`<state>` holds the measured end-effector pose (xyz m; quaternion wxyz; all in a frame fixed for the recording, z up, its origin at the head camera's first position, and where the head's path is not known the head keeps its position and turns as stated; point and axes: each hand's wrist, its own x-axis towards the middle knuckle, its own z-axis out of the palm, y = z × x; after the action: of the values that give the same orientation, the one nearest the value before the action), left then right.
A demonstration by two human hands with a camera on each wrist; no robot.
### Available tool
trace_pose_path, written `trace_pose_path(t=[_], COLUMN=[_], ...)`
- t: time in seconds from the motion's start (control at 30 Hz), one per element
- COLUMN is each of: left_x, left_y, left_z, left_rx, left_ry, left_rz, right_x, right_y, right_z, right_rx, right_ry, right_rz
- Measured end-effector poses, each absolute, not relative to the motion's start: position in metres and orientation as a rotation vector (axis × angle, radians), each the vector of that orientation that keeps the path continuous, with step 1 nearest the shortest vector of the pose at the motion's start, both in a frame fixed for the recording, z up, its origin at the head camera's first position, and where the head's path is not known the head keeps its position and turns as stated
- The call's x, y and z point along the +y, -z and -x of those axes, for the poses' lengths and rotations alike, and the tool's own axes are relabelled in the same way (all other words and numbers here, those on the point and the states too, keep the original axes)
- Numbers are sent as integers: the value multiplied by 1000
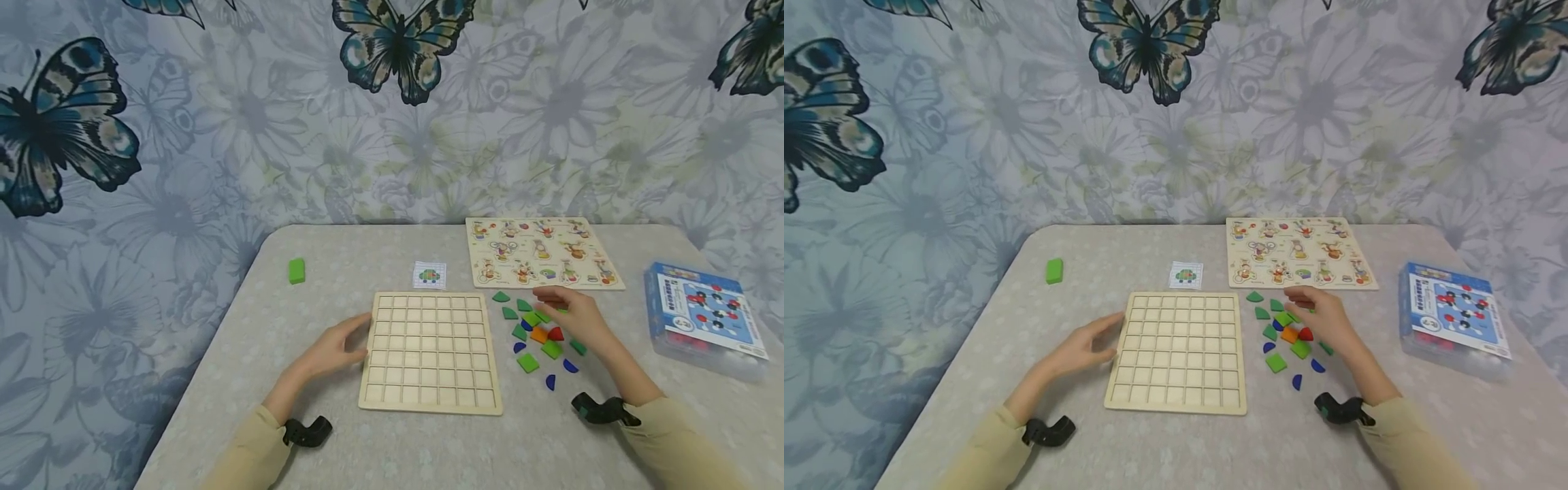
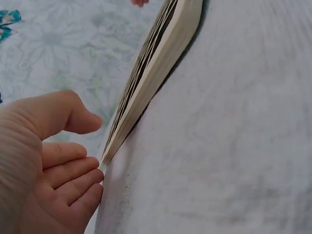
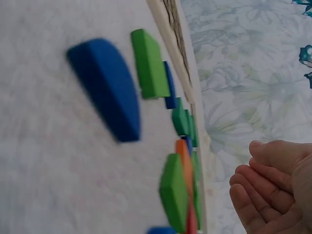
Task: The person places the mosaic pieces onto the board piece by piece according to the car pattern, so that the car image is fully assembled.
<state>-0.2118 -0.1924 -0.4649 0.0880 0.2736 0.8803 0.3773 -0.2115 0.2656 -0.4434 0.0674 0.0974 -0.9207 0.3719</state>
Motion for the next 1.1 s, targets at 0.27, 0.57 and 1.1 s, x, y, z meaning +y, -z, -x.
trace_pose_path(t=[0.27,0.57,1.1], left_x=[-191,-191,-191], left_y=[471,474,476], left_z=[209,210,209], left_rx=[2610,2580,2578], left_ry=[-1133,-1167,-1209], left_rz=[-799,-826,-853], right_x=[257,254,252], right_y=[459,473,481], right_z=[227,230,241], right_rx=[-2799,-2779,-2724], right_ry=[-1137,-1060,-921], right_rz=[-340,-355,-480])
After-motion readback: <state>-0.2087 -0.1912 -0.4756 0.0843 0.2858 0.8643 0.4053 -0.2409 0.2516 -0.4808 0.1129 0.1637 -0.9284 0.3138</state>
